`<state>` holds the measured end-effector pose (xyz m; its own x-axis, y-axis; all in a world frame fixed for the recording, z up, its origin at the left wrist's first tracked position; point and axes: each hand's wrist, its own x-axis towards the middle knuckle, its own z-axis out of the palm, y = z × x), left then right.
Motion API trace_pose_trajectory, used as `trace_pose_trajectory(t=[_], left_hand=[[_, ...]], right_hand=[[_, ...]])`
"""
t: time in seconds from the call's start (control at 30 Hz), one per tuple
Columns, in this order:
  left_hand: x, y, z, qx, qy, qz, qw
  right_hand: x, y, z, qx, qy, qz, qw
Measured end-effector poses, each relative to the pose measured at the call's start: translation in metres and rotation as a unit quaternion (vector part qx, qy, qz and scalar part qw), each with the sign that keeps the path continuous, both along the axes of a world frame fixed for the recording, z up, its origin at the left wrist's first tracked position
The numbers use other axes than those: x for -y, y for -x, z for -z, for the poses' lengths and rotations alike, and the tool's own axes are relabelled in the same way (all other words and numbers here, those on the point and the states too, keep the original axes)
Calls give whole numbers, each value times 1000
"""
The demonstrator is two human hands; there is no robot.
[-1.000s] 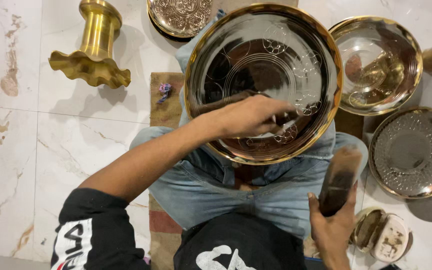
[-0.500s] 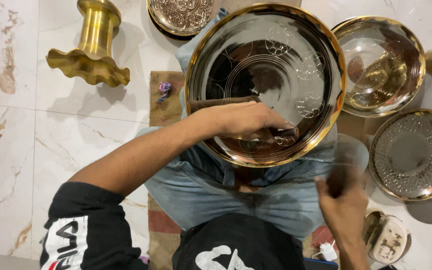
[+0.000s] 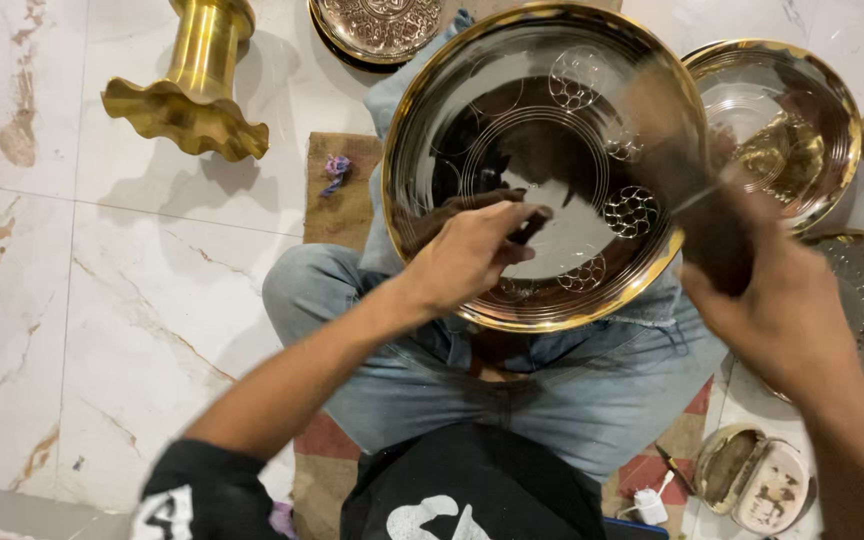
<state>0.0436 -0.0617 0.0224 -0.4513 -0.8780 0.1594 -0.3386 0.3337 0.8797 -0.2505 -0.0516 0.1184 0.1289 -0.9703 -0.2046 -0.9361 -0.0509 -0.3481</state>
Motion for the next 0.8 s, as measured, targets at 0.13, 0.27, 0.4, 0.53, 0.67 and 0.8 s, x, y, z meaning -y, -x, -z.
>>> trace_pose_trajectory(t=[0.13,0.27,0.4,0.53,0.67,0.8], left_hand=[[-26,7,-5,-43,-26,-125,991],[-44,17,-5,-41,7,-242,969],[-55,27,0,0,-15,-335,942],[-64,37,2,-11,-68,-383,921],[-69,40,1,-40,-65,-401,913],[-72,38,-4,-45,-88,-391,915]], right_hand=[[34,-31,-44,-272,-101,-192,938],[49,-71,-81,-311,-35,-290,904],[53,-111,-106,-276,-144,-244,918],[48,-124,-123,-391,-46,-398,828],[43,-119,-109,-354,21,-413,839],[34,-101,-85,-280,10,-386,879]])
